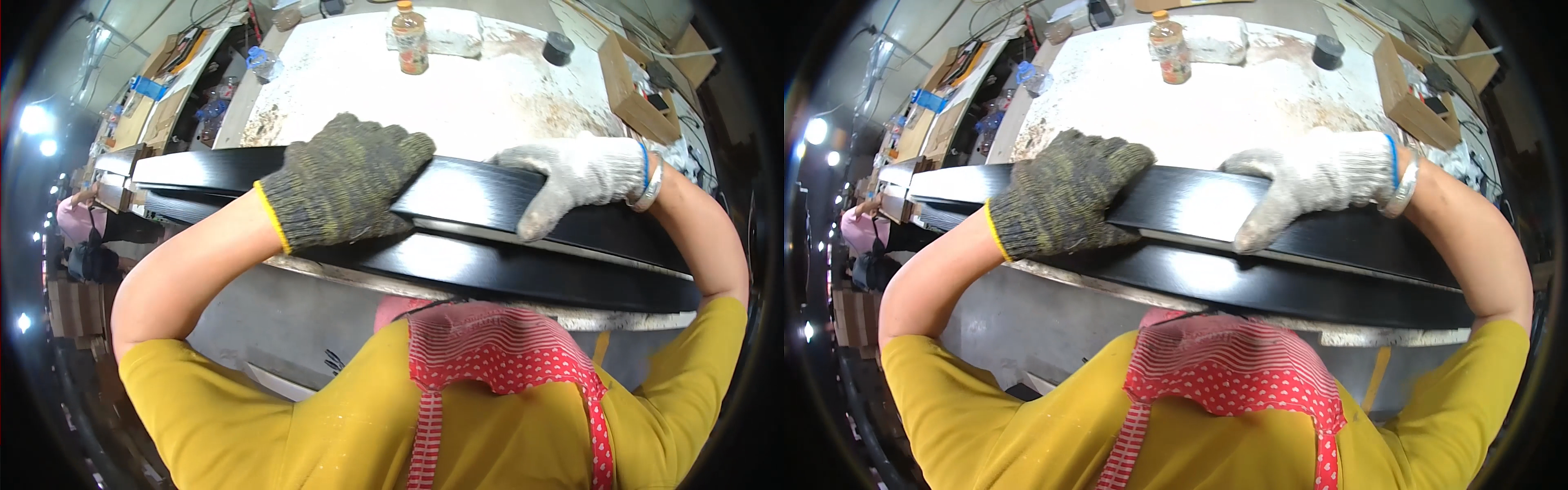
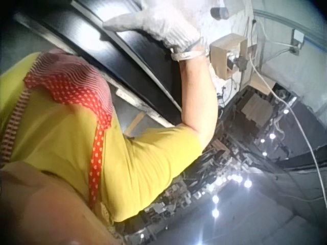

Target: The person wipes down black panels using a cloth dampened with liquid from a bottle, turning and cleaning each side before stacking the panels together on the workbench.

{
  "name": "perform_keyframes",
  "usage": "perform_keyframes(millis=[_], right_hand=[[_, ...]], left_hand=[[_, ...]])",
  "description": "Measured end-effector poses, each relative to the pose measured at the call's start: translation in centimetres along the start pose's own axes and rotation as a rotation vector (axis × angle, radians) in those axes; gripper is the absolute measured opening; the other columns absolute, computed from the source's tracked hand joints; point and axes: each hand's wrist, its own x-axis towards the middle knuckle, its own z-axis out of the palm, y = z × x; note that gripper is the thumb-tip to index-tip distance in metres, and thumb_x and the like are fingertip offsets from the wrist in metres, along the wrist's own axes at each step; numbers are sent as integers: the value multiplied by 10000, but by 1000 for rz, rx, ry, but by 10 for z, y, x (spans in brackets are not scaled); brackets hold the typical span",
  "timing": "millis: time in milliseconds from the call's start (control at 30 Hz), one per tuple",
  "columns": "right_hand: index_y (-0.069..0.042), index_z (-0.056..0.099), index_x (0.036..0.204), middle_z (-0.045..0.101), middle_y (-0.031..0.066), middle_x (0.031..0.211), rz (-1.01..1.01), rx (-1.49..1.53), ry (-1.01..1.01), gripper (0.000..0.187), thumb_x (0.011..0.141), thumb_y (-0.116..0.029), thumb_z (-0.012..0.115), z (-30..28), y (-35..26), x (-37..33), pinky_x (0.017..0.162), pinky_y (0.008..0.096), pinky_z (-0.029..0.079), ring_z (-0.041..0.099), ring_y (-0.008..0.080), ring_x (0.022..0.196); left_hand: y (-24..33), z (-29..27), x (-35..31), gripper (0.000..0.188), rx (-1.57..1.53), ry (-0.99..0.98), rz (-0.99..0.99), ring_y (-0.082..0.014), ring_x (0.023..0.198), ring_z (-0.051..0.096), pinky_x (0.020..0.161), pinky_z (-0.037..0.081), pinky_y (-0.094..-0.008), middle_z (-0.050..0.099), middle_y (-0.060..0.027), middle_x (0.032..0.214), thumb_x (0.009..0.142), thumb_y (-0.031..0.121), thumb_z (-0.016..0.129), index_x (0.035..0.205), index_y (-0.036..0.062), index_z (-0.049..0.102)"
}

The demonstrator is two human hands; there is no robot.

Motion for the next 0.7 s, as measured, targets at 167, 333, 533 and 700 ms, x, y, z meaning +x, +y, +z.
perform_keyframes(millis=[167, 333, 533, 700], right_hand=[[-34, 467, 1424, 705, 116, 1042, -90, -150, 137, 838, 713, -194, 881, -32, 4, 24, 791, 311, 576, 696, 171, 872], [-15, 441, 1426, 607, 239, 1273, -163, -425, 228, 897, 711, -338, 876, -25, 52, 85, 1018, 364, 476, 600, 308, 1189], [6, 437, 1422, 579, 278, 1271, -77, -505, 281, 928, 706, -412, 855, 7, 95, 126, 1032, 416, 466, 575, 391, 1205], [-31, 393, 1449, 557, 236, 1246, -45, -716, 391, 870, 765, -362, 815, 46, 116, 140, 1005, 448, 479, 577, 390, 1165]], left_hand=[[-25, 25, 43, 623, 102, 117, 0, -320, 996, 633, 896, 480, -450, 621, -141, 1053, 765, 381, 792, 1240, 81, 524], [-52, 94, 80, 575, 65, 38, 8, -315, 1010, 618, 891, 470, -443, 606, -149, 1094, 814, 341, 735, 1292, 95, 532], [-61, 158, 103, 706, 34, -46, 90, -335, 1111, 579, 934, 462, -468, 564, -159, 1217, 780, 293, 764, 1396, 101, 477], [-76, 152, 108, 856, -67, -388, -60, -348, 1249, 523, 1044, 417, -474, 517, -188, 1372, 726, 362, 820, 1455, 128, 437]])
